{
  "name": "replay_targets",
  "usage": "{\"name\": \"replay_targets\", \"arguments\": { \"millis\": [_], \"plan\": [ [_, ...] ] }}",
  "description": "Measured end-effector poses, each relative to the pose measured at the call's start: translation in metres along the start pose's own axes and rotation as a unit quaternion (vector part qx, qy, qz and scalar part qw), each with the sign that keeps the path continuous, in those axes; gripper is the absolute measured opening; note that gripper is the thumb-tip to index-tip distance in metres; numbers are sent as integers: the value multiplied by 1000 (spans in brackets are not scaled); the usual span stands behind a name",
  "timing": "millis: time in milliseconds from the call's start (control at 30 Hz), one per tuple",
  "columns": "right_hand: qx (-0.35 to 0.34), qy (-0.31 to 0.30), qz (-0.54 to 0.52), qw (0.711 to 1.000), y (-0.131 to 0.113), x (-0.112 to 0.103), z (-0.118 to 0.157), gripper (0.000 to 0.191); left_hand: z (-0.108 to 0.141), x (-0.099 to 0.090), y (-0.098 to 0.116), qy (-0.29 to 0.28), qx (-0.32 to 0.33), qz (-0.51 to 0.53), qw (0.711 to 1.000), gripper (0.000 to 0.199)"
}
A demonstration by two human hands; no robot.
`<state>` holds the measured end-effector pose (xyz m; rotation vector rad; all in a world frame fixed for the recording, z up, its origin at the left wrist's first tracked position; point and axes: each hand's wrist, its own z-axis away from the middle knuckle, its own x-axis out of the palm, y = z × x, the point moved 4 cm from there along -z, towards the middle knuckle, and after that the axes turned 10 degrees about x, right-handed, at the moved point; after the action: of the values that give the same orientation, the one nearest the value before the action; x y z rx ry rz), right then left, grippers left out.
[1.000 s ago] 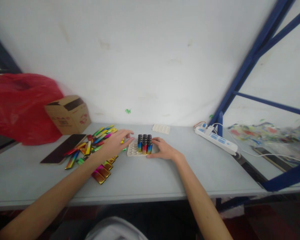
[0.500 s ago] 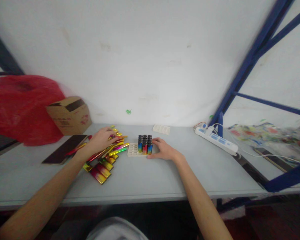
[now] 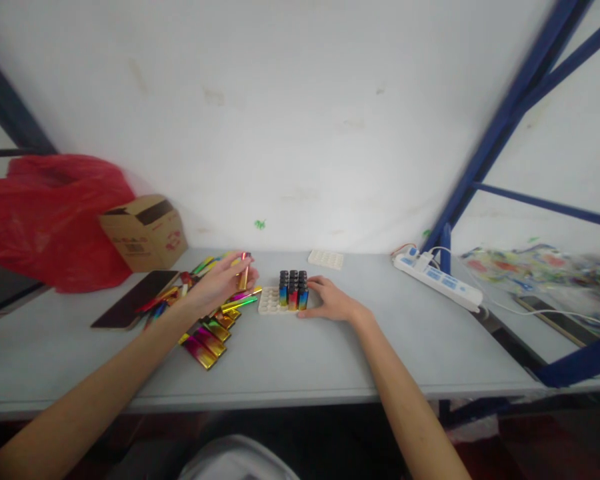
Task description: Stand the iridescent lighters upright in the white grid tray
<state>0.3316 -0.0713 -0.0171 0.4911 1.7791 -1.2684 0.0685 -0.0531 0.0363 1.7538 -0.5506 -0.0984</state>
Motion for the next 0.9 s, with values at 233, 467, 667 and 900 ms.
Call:
{"name": "replay_targets", "arguments": {
  "millis": [233,467,667,900],
  "plan": [
    [-2,3,-4,1000,-2,-1,0,83,4,24,-23,-75,-37,-10,996,35],
    [-6,9,-7,1000,0,0,0,83,7,34,-32,-37,-88,-3,995,50],
    [-4,0,-1,1000,-1,0,1,81,8,36,-25,0,-37,-112,993,51],
    [-4,2,-5,1000,-1,-1,0,80,8,25,-20,36,39,-262,964,37]
  ]
}}
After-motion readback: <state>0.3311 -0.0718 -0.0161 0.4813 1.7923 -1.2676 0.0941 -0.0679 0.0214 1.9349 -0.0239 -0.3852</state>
